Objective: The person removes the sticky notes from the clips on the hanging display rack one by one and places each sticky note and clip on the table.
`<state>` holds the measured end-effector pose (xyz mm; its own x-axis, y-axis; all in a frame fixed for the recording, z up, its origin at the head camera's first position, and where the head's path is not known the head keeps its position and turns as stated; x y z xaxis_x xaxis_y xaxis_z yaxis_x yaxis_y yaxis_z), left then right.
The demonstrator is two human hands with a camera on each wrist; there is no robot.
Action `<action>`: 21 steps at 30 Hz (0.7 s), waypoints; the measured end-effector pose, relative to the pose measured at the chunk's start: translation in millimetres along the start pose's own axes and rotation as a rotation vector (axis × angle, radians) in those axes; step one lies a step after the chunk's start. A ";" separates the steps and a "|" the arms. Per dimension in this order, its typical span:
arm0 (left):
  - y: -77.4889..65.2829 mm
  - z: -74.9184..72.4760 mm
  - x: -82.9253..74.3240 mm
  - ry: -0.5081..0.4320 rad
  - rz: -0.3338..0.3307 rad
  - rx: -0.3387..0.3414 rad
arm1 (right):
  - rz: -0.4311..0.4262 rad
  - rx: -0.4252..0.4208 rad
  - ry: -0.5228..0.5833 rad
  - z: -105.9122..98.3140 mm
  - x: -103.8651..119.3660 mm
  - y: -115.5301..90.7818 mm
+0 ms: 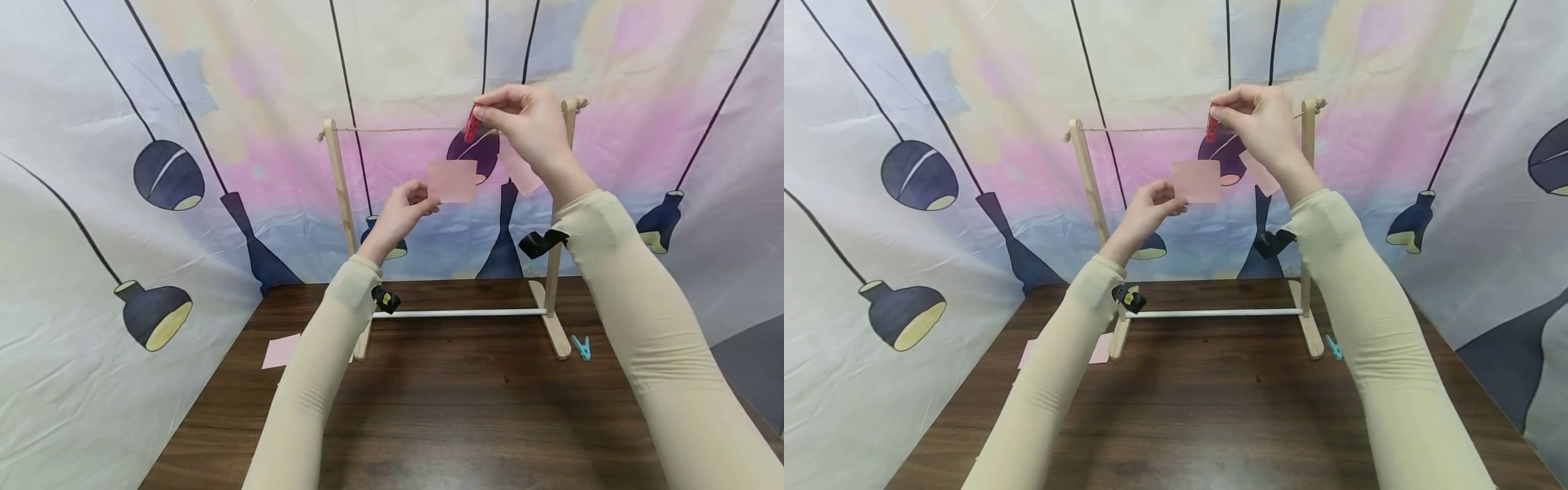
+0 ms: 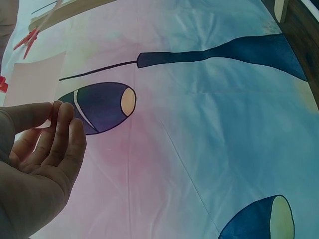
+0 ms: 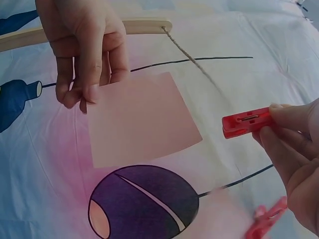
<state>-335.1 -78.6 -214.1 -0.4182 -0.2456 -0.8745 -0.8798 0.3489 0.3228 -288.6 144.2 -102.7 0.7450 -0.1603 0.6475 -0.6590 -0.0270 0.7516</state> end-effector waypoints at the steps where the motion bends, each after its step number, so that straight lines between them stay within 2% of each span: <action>1: 0.1 0.2 -0.6 -0.001 0.004 0.001 | 0.001 -0.015 -0.009 -0.9 0.3 0.4; 3: 0.0 0.8 -1.7 0.002 0.009 0.002 | 0.008 -0.038 -0.029 -2.3 0.7 1.5; 7: -0.4 2.2 -2.3 0.016 0.005 -0.002 | 0.006 -0.045 -0.219 -6.3 0.5 2.0; 9: -0.9 2.9 -1.9 0.020 0.004 0.000 | 0.002 -0.037 -0.257 -7.4 -0.6 1.3; 11: -1.5 2.9 -1.0 0.022 0.004 0.002 | -0.002 -0.024 -0.200 -7.2 -2.3 0.2; 15: -1.6 2.2 1.9 0.020 0.005 0.011 | 0.003 -0.012 0.030 -7.1 -5.7 -3.0; 18: -1.6 -0.4 4.0 0.020 0.003 0.013 | -0.005 -0.015 0.061 -10.8 -6.7 -5.1; 21: -3.5 -4.7 4.8 0.027 0.002 0.008 | 0.009 -0.029 0.040 -18.2 -6.2 -7.2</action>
Point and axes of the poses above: each hand's wrist, its own y-axis towards the middle knuckle, its own z-axis out of the palm, x = y × z, the point moved 1 cm from there along y, towards the middle knuckle, and after that the axes turned 9 degrees about -z, right-handed, at the moved point
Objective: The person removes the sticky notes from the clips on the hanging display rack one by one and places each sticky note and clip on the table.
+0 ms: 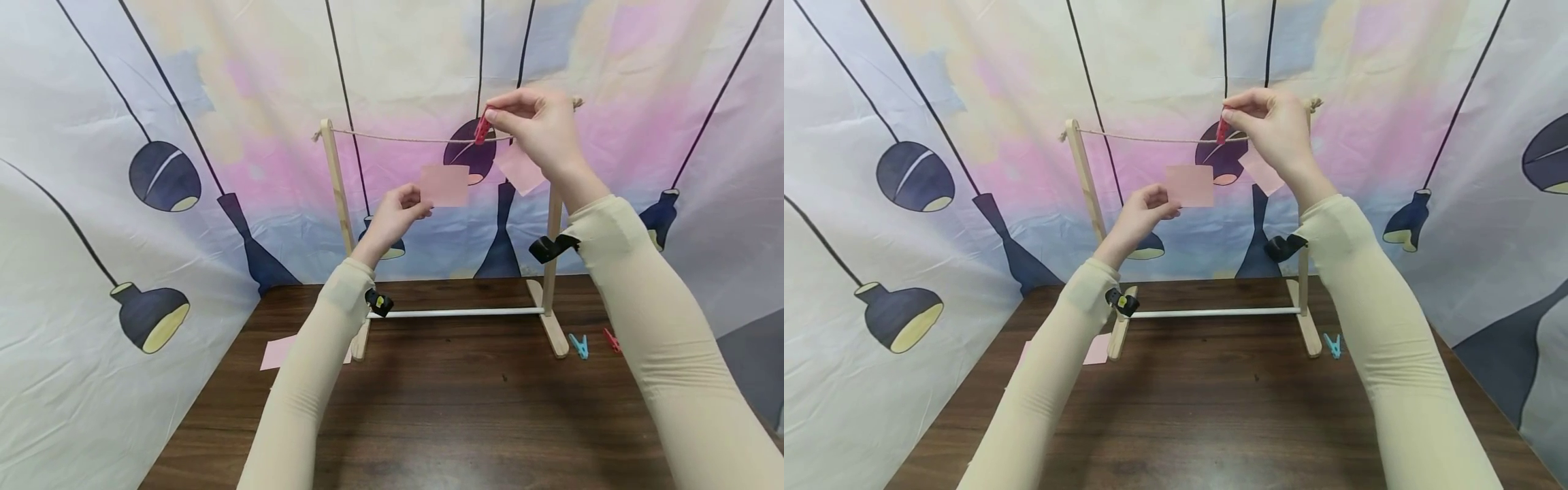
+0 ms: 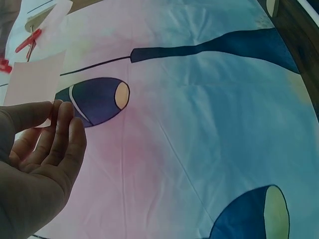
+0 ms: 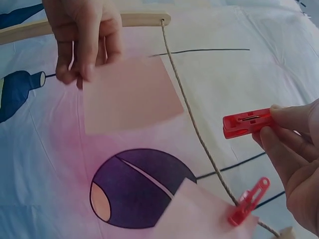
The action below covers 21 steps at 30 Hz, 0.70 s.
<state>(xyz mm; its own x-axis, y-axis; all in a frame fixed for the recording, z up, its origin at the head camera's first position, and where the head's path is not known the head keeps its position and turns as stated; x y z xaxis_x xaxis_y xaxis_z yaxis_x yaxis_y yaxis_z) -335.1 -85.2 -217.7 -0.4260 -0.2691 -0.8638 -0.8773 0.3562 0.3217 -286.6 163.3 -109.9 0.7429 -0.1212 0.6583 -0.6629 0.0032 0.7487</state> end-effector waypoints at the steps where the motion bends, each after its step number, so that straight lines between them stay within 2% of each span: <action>1: -1.2 -1.8 0.4 0.008 -0.004 -0.007 | 0.000 -0.005 -0.015 -2.8 0.3 -0.7; 6: -8.7 -13.7 2.3 0.028 -0.026 -0.037 | 0.000 -0.028 -0.024 -18.0 2.8 -5.9; 11: -17.6 -29.7 6.7 0.037 -0.016 -0.047 | 0.004 -0.038 0.039 -32.9 5.1 -11.6; 14: -25.5 -39.9 10.6 0.075 -0.017 -0.058 | 0.012 -0.040 0.045 -41.7 6.5 -15.1; 18: -35.0 -51.7 16.5 0.121 -0.037 -0.080 | 0.021 -0.038 -0.014 -53.9 7.3 -20.1; 21: -40.5 -60.5 19.1 0.112 -0.045 -0.090 | 0.038 -0.040 -0.043 -63.2 7.1 -24.5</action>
Point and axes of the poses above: each hand's wrist, its own y-axis towards the middle knuckle, its own z-axis out of the palm, x = y × z, the point moved 1 cm from there along y, towards the middle knuckle, and after that the axes turned 9 degrees about -z, right-handed, at the moved point
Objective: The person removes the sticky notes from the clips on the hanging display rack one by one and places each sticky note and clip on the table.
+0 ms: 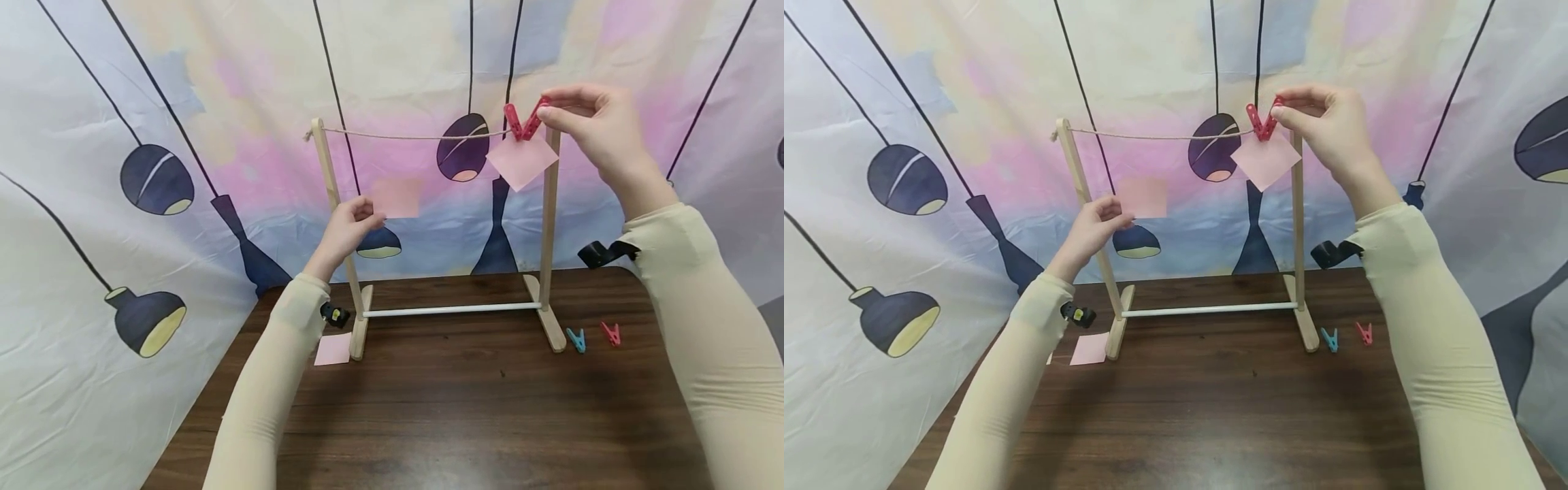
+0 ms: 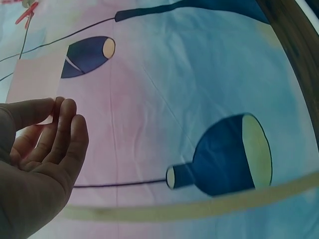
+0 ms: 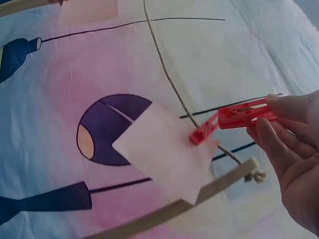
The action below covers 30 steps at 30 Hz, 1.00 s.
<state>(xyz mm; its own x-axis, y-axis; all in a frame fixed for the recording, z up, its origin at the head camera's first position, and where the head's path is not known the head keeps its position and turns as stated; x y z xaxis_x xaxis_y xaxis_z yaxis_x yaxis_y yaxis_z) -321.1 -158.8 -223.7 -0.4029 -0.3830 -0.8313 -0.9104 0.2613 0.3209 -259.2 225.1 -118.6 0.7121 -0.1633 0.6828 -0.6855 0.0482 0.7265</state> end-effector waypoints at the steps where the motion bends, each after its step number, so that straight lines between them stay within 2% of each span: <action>1: -1.6 -3.2 1.0 -0.001 -0.002 -0.003 | 0.002 -0.002 0.006 -3.0 -0.6 -1.5; 6: -14.9 -22.6 7.9 0.028 -0.020 -0.011 | 0.028 -0.013 0.005 -20.3 -2.8 -11.6; 12: -37.1 -48.5 15.5 0.105 -0.056 -0.035 | 0.082 -0.030 -0.110 -44.9 -6.9 -28.6; 21: -70.2 -83.7 23.4 0.193 -0.076 -0.093 | 0.100 -0.060 -0.067 -77.1 -20.2 -48.8; 30: -107.8 -116.1 41.3 0.230 -0.080 -0.172 | 0.175 -0.134 -0.185 -110.2 -38.0 -77.6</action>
Point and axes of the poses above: each hand's wrist, its own y-axis towards the middle knuckle, its own z-axis out of the palm, x = y × z, the point moved 1 cm from there along y, towards the middle knuckle, and after that the axes turned 9 degrees about -z, right-handed, at the moved point
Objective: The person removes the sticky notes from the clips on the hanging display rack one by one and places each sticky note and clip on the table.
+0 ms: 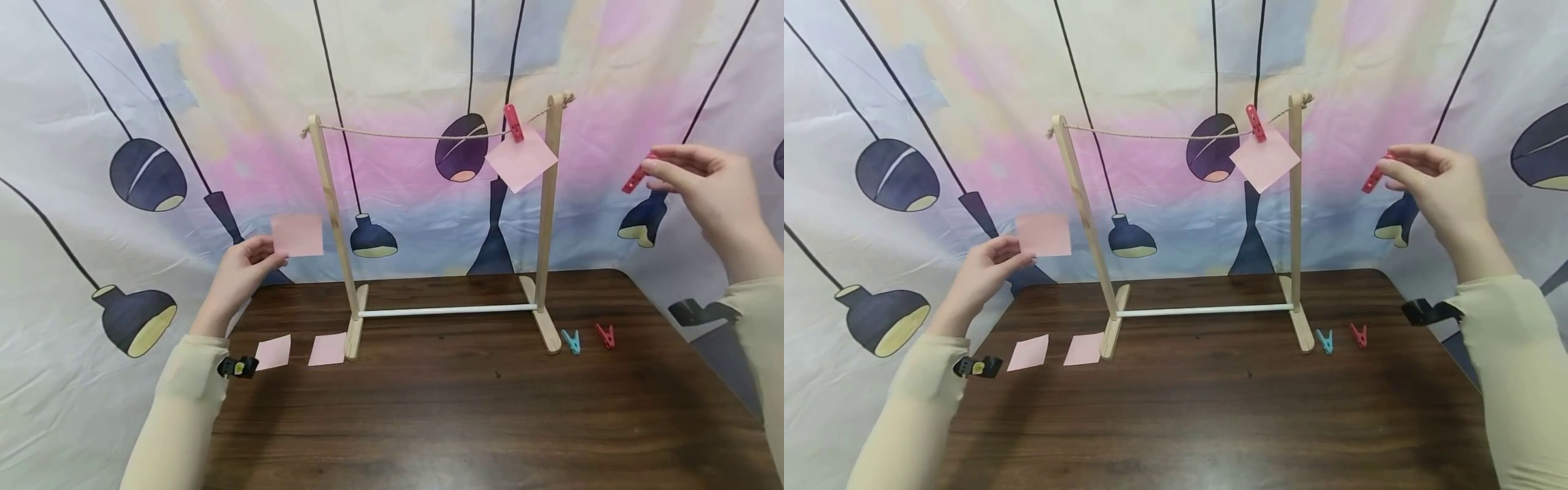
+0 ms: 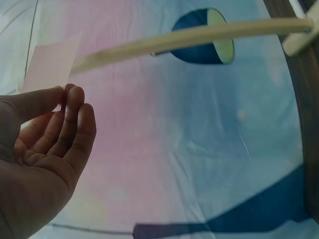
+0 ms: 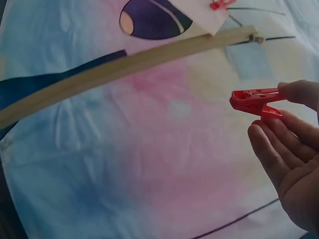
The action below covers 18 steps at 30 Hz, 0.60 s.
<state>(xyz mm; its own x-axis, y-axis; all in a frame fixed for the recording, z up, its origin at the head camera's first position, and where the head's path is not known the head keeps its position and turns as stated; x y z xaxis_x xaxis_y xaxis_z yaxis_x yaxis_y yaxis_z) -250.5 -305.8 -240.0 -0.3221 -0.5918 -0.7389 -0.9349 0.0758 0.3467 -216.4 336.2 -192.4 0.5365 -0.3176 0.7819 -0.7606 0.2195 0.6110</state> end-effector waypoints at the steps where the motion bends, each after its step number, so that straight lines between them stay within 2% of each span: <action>1: -3.8 -2.7 3.8 -0.010 0.002 -0.004 | 0.007 -0.006 -0.006 -3.2 -4.8 -3.1; 6: -23.8 -12.7 21.6 -0.029 0.011 -0.029 | 0.060 -0.018 -0.174 -16.3 -28.2 -22.6; 8: -32.7 -15.3 27.9 -0.002 0.001 -0.045 | 0.081 -0.019 -0.259 -20.4 -36.6 -31.8; 13: -50.8 -18.3 46.1 0.025 -0.027 -0.069 | 0.080 -0.012 -0.425 -31.1 -56.0 -51.7; 18: -64.4 -19.8 67.0 0.037 -0.076 -0.070 | 0.078 0.014 -0.495 -40.5 -75.5 -64.8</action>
<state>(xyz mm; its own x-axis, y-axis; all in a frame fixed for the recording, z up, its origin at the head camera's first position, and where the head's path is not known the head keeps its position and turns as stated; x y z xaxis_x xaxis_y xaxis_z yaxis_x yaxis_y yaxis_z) -208.9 -366.2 -300.3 -0.2438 -0.6230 -0.7433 -0.9434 -0.0255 0.3308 -192.8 383.3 -286.0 0.2427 -0.7013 0.6703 -0.7982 0.2484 0.5489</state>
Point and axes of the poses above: each hand's wrist, its own y-axis towards the middle knuckle, its own z-axis out of the palm, x = y × z, the point moved 1 cm from there along y, towards the middle knuckle, and after that the axes turned 9 degrees about -z, right-handed, at the moved point
